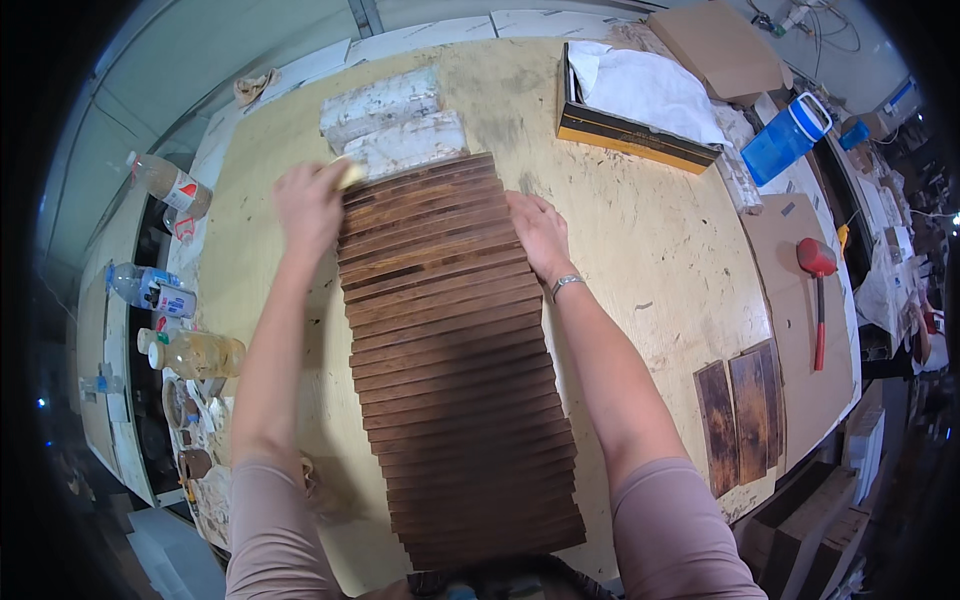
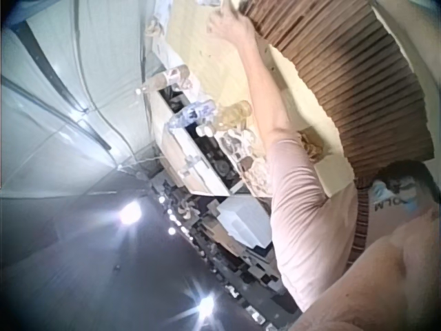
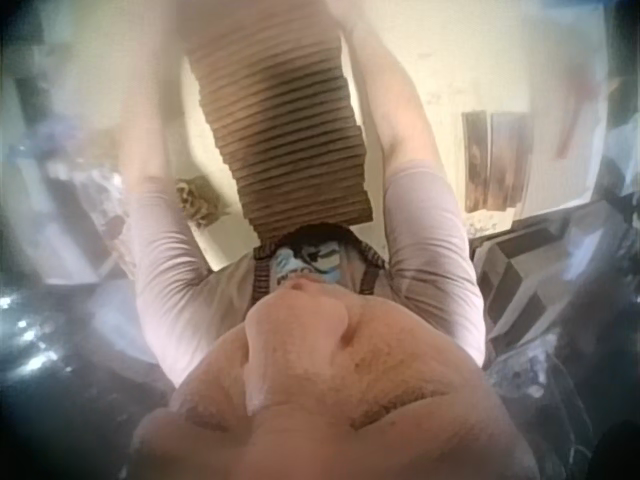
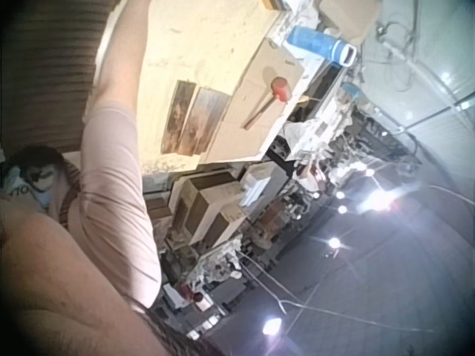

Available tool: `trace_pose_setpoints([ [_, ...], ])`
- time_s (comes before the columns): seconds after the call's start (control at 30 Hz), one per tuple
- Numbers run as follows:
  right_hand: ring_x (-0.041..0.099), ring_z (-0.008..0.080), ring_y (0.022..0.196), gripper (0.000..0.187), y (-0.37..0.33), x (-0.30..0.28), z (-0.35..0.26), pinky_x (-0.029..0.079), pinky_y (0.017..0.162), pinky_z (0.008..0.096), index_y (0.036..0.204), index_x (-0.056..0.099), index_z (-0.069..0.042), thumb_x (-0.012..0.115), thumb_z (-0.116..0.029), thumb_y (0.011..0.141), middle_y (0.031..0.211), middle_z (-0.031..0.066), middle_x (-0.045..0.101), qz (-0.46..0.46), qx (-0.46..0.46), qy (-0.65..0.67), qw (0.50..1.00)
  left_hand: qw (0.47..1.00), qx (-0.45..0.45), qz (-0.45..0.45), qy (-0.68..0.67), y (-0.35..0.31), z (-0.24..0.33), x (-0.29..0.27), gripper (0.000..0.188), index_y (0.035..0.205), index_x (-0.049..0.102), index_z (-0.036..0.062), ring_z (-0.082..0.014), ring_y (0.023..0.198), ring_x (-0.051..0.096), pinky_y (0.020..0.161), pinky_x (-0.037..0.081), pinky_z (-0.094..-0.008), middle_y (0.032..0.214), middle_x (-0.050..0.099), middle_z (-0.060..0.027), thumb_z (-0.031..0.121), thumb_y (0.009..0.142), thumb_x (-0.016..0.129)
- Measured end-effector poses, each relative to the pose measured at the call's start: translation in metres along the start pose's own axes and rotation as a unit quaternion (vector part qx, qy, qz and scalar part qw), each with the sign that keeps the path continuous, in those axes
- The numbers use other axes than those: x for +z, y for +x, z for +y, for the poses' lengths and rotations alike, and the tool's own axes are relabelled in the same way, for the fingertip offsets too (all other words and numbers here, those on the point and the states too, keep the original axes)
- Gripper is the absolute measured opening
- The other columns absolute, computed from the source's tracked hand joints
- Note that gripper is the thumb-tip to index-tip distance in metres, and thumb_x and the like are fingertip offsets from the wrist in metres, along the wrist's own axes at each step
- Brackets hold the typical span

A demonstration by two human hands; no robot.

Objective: The person polishes a flexible wooden tambour mat by hand using a small block and a yellow sponge, then wipes the surface with a white cloth.

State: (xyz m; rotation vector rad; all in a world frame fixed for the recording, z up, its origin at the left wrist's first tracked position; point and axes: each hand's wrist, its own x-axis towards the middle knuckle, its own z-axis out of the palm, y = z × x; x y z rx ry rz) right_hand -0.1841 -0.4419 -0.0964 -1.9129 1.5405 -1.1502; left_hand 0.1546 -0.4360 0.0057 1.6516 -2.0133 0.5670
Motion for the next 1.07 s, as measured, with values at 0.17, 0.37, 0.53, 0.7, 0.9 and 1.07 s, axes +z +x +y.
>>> trace_pose_setpoints([
  [0.17,0.062,0.0356,0.114,0.03,0.002,-0.012,-0.01,0.048,0.103,0.0401,0.12,0.072,-0.013,0.056,-0.017,0.095,0.124,0.0148,0.068,-0.021,0.033,0.034,0.999,0.991,0.092,-0.044,-0.084,0.029,0.066,0.025,0.035,0.111,0.077,0.0252,-0.0255,0.107,0.06,0.106,0.037,-0.0522,0.102,0.067,-0.0037,0.005,0.084,0.065],
  [0.37,0.061,0.0348,0.116,0.03,0.0,-0.005,0.001,0.048,0.104,0.0399,0.119,0.072,-0.012,0.056,-0.018,0.094,0.125,0.0139,0.068,0.013,0.002,-0.006,1.0,0.998,-0.017,-0.045,0.027,-0.007,-0.009,-0.004,0.029,0.107,0.078,0.0224,-0.0249,0.104,0.06,0.099,0.039,-0.0453,0.099,0.068,-0.0016,0.008,0.084,0.068],
  [0.53,0.062,0.034,0.116,0.031,0.003,-0.008,-0.007,0.048,0.104,0.0405,0.12,0.072,-0.015,0.056,-0.019,0.094,0.126,0.0112,0.068,-0.016,0.039,0.045,0.998,0.99,0.077,-0.004,-0.118,0.04,0.081,0.027,0.036,0.115,0.075,0.0215,-0.0243,0.108,0.059,0.101,0.04,-0.0472,0.105,0.068,-0.0044,0.009,0.081,0.074],
  [0.7,0.061,0.0321,0.118,0.032,0.0,-0.016,-0.011,0.047,0.105,0.0405,0.122,0.071,-0.015,0.054,-0.02,0.095,0.125,0.0081,0.069,-0.029,0.036,-0.007,0.999,0.988,0.037,-0.101,-0.114,0.043,0.112,0.04,0.034,0.118,0.075,0.0246,-0.0224,0.111,0.059,0.112,0.031,-0.0551,0.102,0.067,-0.0039,0.009,0.09,0.064],
  [0.9,0.048,0.0256,0.135,0.036,-0.004,-0.018,-0.026,0.032,0.117,0.0392,0.13,0.067,-0.016,0.049,-0.025,0.099,0.139,0.0017,0.063,-0.058,0.078,0.016,0.995,0.995,0.041,-0.044,-0.075,0.04,0.106,0.044,0.033,0.114,0.076,0.0195,-0.0257,0.101,0.059,0.098,0.038,-0.0447,0.094,0.066,-0.005,0.009,0.083,0.067],
  [1.07,0.036,0.0261,0.145,0.04,0.005,-0.018,-0.013,0.023,0.122,0.0377,0.136,0.064,-0.017,0.051,-0.03,0.1,0.151,0.0064,0.051,-0.134,0.098,0.005,0.986,0.99,0.025,-0.043,-0.133,0.059,0.151,0.066,0.037,0.117,0.075,0.0196,-0.0242,0.107,0.058,0.103,0.036,-0.0461,0.095,0.065,-0.0044,0.011,0.08,0.074],
])
